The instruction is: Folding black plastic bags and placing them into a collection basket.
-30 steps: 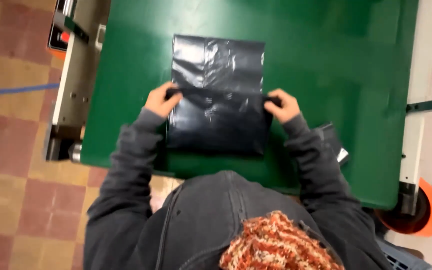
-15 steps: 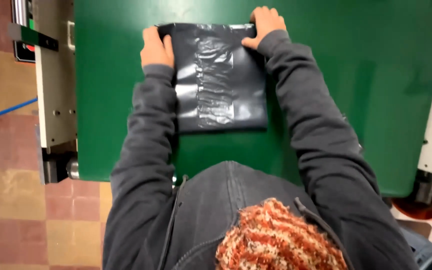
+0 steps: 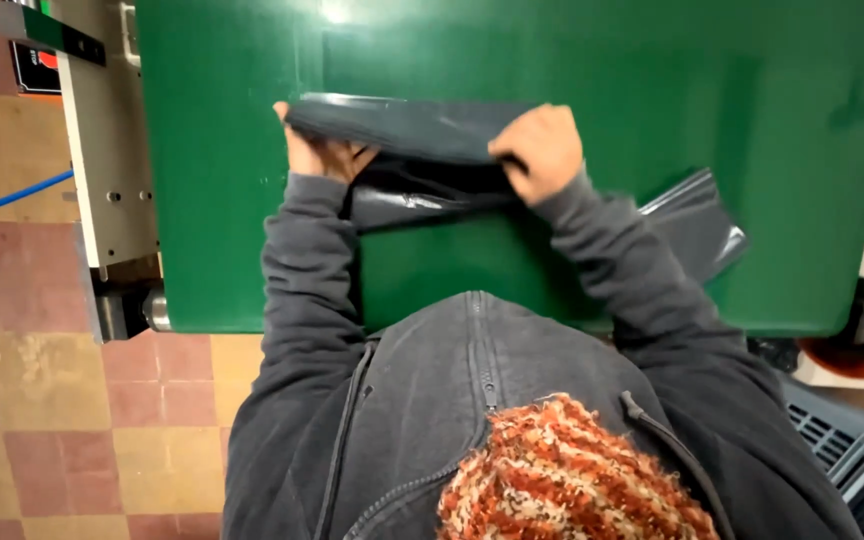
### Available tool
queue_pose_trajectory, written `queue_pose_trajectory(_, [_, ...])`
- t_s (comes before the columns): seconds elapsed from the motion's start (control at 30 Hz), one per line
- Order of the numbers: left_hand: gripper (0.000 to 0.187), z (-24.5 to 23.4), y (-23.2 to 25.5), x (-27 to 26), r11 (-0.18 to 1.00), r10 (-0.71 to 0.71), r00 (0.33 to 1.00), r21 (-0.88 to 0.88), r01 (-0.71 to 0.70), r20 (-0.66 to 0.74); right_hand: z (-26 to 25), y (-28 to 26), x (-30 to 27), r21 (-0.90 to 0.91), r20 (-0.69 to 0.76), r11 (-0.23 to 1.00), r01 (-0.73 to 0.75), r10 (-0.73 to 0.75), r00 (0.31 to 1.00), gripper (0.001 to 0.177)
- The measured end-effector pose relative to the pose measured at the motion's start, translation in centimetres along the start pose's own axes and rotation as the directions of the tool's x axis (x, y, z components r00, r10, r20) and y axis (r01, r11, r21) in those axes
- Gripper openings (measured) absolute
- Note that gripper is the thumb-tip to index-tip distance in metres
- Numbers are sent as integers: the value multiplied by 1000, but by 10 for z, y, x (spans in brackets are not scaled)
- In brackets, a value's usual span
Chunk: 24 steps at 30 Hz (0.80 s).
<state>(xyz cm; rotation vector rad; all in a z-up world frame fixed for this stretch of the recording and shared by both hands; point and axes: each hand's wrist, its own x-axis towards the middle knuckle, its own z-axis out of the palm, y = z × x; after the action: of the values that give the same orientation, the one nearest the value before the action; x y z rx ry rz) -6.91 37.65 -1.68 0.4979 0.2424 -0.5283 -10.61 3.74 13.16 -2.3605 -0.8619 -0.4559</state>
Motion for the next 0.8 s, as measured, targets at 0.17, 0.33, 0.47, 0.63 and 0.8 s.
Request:
queue_pose_trajectory(0.17, [96, -35, -14, -44, 946, 186, 981, 260, -192, 46, 26, -21, -71, -95, -60, 995, -38, 32, 998, 27])
queue_pose_trajectory(0.33, [72, 81, -9, -138, -651, 392, 600, 671, -355, 697, 31, -18, -85, -198, -58, 979, -48, 37, 998, 24])
queue_pose_trajectory(0.47, [45, 49, -25, -133, -901, 78, 659, 336, -275, 748, 34, -54, -69, -303, 11, 949, -86, 94, 995, 32])
queue_pose_trajectory(0.63, [17, 88, -49, -120, -672, -303, 904, 606, -427, 301, 93, -99, -79, 92, 247, 995, 49, -71, 966, 53])
queue_pose_trajectory(0.8, [27, 45, -60, -31, 25, -346, 824, 883, -469, 448, 97, -94, -166, 440, 193, 862, -252, 183, 964, 34])
